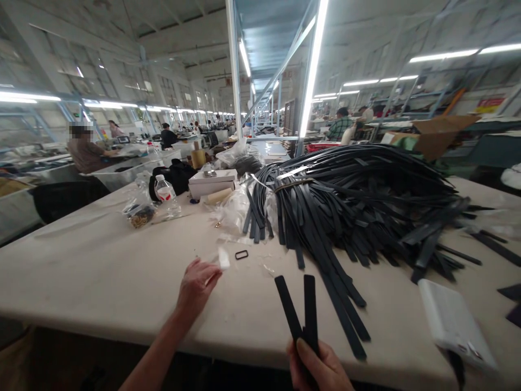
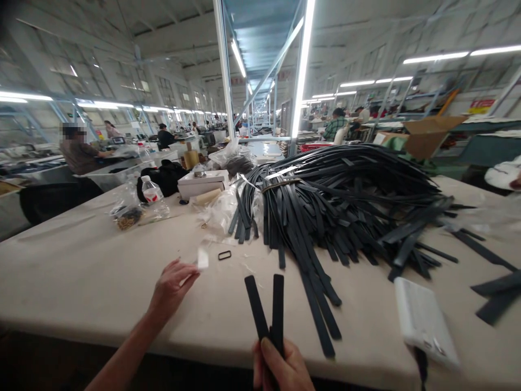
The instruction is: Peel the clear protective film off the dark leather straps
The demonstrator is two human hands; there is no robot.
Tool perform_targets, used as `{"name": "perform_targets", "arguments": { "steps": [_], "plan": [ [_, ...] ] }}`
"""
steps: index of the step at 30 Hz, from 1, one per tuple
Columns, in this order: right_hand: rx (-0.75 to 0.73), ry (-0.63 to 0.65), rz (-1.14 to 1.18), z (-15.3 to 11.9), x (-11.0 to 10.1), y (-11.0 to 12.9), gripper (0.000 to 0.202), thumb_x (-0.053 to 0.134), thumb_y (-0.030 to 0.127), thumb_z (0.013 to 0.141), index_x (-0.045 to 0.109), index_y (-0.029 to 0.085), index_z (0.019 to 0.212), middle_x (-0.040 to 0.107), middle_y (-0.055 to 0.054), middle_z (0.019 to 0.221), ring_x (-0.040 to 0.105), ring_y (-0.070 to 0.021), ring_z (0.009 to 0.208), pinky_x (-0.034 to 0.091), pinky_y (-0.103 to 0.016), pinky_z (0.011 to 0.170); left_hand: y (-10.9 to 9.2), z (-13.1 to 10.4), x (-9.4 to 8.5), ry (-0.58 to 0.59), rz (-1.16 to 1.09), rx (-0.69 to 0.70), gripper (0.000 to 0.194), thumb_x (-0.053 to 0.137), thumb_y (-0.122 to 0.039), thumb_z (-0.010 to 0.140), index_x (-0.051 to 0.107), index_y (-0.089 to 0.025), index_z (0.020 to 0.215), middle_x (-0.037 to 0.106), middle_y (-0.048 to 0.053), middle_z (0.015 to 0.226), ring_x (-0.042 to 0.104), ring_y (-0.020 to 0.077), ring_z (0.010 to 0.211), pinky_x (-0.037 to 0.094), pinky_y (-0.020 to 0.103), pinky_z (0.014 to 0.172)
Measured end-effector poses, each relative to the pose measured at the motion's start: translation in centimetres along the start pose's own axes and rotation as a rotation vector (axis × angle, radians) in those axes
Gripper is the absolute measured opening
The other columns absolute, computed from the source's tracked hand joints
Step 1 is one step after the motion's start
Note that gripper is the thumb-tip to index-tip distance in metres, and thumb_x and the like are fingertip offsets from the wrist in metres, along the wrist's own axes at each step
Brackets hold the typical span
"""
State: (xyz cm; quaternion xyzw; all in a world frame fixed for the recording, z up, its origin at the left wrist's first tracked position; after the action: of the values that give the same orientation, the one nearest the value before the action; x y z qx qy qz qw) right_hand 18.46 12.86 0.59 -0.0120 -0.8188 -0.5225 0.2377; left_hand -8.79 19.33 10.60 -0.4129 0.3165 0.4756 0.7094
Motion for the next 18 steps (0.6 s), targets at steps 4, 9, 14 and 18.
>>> {"name": "perform_targets", "arguments": {
  "steps": [4,9,14,18],
  "plan": [
    [-0.011,0.056,0.079,2.4,2.1,2.3,0.057,0.067,0.067,0.074,0.061,0.013,0.089,0.061,0.003,0.059,0.029,-0.0009,0.033,0.033,-0.017,0.035,-3.6,-2.5,-2.1,-0.148,-0.186,0.285,0.027,0.049,-0.018,0.094,0.073,-0.026,0.085,0.076,0.002,0.098,0.066,0.016,0.101,0.037,0.042,0.11],
    [0.082,0.238,-0.122,4.1,7.5,3.1,0.05,0.06,0.059,0.082,0.065,0.012,0.097,0.058,0.005,0.054,0.027,-0.0016,0.033,0.031,-0.015,0.033,-5.5,-4.6,-3.4,-0.226,-0.241,0.437,0.028,0.051,-0.018,0.093,0.075,-0.031,0.087,0.074,0.001,0.107,0.062,0.0178,0.111,0.039,0.04,0.107],
    [0.038,0.274,-0.327,5.4,10.8,2.7,0.039,0.068,0.048,0.077,0.065,0.014,0.096,0.052,0.009,0.049,0.032,-0.0026,0.032,0.024,-0.016,0.031,-4.8,-5.2,-4.3,-0.282,-0.289,0.432,0.024,0.055,-0.016,0.091,0.074,-0.031,0.094,0.071,0.004,0.114,0.06,0.0186,0.114,0.039,0.038,0.107],
    [0.01,0.229,-0.358,7.2,12.2,2.3,0.05,0.072,0.049,0.069,0.06,0.016,0.103,0.054,0.01,0.05,0.033,-0.0039,0.033,0.028,-0.017,0.031,-3.6,-5.6,-5.1,-0.322,-0.33,0.37,0.024,0.056,-0.017,0.089,0.075,-0.031,0.093,0.071,0.004,0.117,0.061,0.0208,0.114,0.042,0.041,0.106]
  ]
}}
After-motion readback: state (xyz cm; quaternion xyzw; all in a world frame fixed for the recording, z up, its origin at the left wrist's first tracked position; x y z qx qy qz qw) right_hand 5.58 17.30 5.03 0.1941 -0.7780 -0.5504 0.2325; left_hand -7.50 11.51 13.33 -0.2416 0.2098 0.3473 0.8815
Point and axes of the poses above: each hand's wrist, its own z-axis towards the middle knuckle, its own x-axis out of the palm, y = z × x, the point moved 7 cm from there along z, towards the middle knuckle
